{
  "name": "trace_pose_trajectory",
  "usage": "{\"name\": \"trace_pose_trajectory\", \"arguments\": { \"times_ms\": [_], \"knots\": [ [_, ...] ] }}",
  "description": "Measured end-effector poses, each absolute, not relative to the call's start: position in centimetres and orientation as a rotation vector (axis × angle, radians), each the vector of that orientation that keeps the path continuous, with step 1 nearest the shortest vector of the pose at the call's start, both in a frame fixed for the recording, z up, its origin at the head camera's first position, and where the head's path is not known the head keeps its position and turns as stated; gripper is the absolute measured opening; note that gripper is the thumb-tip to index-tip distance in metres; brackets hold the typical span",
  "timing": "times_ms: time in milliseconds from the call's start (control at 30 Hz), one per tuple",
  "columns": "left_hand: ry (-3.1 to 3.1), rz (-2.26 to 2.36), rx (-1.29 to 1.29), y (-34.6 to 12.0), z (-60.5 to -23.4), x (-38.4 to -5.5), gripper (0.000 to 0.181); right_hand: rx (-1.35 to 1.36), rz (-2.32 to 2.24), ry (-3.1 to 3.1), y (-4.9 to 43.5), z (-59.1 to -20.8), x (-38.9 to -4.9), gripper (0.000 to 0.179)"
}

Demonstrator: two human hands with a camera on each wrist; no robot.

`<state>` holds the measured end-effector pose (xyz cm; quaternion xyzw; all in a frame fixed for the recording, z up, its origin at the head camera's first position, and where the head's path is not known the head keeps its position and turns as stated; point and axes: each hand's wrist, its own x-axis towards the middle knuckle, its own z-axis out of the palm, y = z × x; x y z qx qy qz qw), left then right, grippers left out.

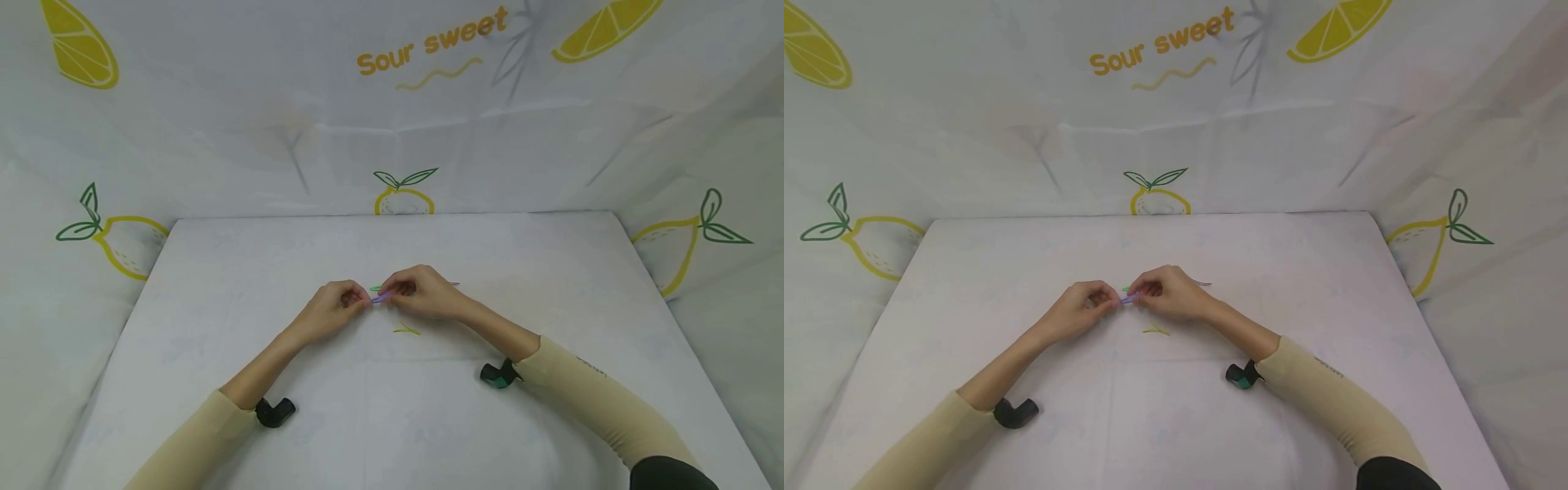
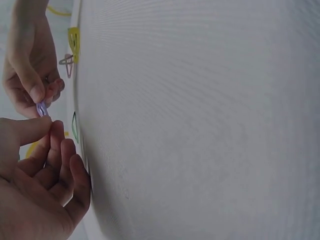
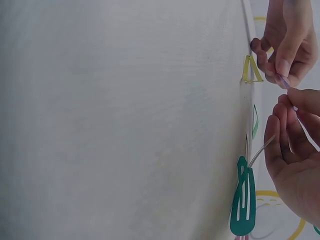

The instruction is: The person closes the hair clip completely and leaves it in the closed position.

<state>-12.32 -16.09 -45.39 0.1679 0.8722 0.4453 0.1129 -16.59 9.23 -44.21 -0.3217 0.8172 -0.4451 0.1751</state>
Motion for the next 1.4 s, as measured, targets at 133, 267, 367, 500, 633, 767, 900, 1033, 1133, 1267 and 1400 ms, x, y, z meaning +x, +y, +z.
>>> {"name": "trace_pose_trajectory", "arguments": {
  "times_ms": [133, 267, 367, 500, 633, 767, 900, 1033, 1133, 1267, 1400],
  "knots": [
    [2.578, 1.273, 0.503, -15.93, -45.46, -12.38, 0.008, -0.896, -1.266, 2.320, 9.28, -44.23, -16.58, 0.018],
    [2.612, 1.210, 0.486, -15.72, -45.56, -12.40, 0.008, -0.887, -1.252, 2.321, 9.33, -44.26, -16.59, 0.017],
    [2.627, 1.168, 0.457, -15.49, -45.43, -12.27, 0.010, -0.872, -1.227, 2.325, 9.37, -44.28, -16.57, 0.016],
    [2.639, 1.123, 0.432, -15.19, -45.12, -11.98, 0.011, -0.862, -1.200, 2.322, 9.36, -44.37, -16.53, 0.016],
    [2.675, 1.083, 0.420, -15.14, -45.16, -11.93, 0.011, -0.882, -1.180, 2.313, 9.36, -44.48, -16.49, 0.014],
    [2.695, 1.060, 0.414, -15.17, -45.24, -11.97, 0.009, -0.923, -1.158, 2.301, 9.38, -44.63, -16.51, 0.010],
    [2.694, 1.058, 0.413, -15.19, -45.25, -12.02, 0.008, -0.941, -1.144, 2.306, 9.32, -44.75, -16.58, 0.008],
    [2.688, 1.064, 0.418, -15.23, -45.29, -12.16, 0.008, -0.931, -1.128, 2.330, 9.19, -44.70, -16.72, 0.009],
    [2.683, 1.067, 0.418, -15.18, -45.24, -12.23, 0.008, -0.924, -1.116, 2.345, 9.12, -44.62, -16.82, 0.008],
    [2.684, 1.059, 0.418, -15.09, -45.15, -12.27, 0.007, -0.920, -1.097, 2.349, 9.04, -44.49, -16.87, 0.006],
    [2.686, 1.050, 0.416, -15.05, -45.18, -12.31, 0.005, -0.903, -1.063, 2.353, 8.94, -44.43, -16.94, 0.006]
  ]
}}
